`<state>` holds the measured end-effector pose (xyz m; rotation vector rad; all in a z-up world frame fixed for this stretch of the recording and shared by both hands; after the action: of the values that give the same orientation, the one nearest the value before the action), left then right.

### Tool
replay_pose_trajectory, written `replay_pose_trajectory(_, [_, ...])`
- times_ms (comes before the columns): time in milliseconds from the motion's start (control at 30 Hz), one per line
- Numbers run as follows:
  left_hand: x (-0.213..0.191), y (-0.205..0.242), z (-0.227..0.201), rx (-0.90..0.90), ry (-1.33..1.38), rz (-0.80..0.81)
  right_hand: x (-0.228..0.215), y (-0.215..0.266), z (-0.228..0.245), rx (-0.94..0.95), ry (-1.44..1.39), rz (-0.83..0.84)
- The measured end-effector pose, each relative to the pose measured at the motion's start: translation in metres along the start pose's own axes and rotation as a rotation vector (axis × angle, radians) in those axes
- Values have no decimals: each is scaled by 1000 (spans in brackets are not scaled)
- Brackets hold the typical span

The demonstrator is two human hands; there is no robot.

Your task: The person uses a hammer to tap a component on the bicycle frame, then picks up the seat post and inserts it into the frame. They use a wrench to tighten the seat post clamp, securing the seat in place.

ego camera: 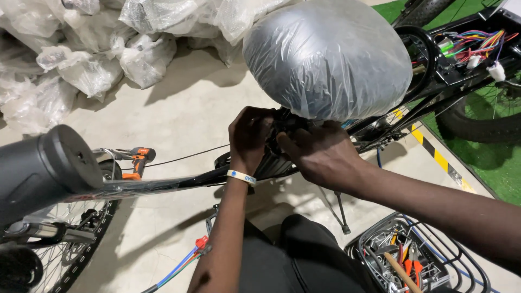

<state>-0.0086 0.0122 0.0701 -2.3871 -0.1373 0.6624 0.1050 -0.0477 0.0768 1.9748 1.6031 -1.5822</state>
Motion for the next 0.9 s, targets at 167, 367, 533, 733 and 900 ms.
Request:
replay_pose_trajectory(167, [-1, -1, 2, 78, -17, 49, -15, 7, 0, 144, -179, -173])
replay_pose_trajectory(367, [8, -4, 25, -28, 205, 12, 55, 38, 3, 835, -1168, -803])
replay_pose_trajectory(533, [4, 2, 15, 160, 72, -41, 85, 44, 26, 1063, -1542, -1141])
replay_pose_trajectory(733, [-3, 17, 12, -133, 365, -100, 43, 53, 21, 1019, -1174, -848])
replay_pose_trajectory(900, [9, 84, 29, -487, 574, -133, 64, 102, 53, 1079, -1076, -593])
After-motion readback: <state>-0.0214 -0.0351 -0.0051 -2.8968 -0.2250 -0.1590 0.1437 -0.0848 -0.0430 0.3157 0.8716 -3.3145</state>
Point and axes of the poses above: each hand's wrist, its own y-axis away from the middle knuckle, its own x-axis out of the palm, z = x × y, the point moved 8 cm from there along -y, towards the middle knuckle, and after that the axes turned 4 degrees about -x, right-handed, at the moved point
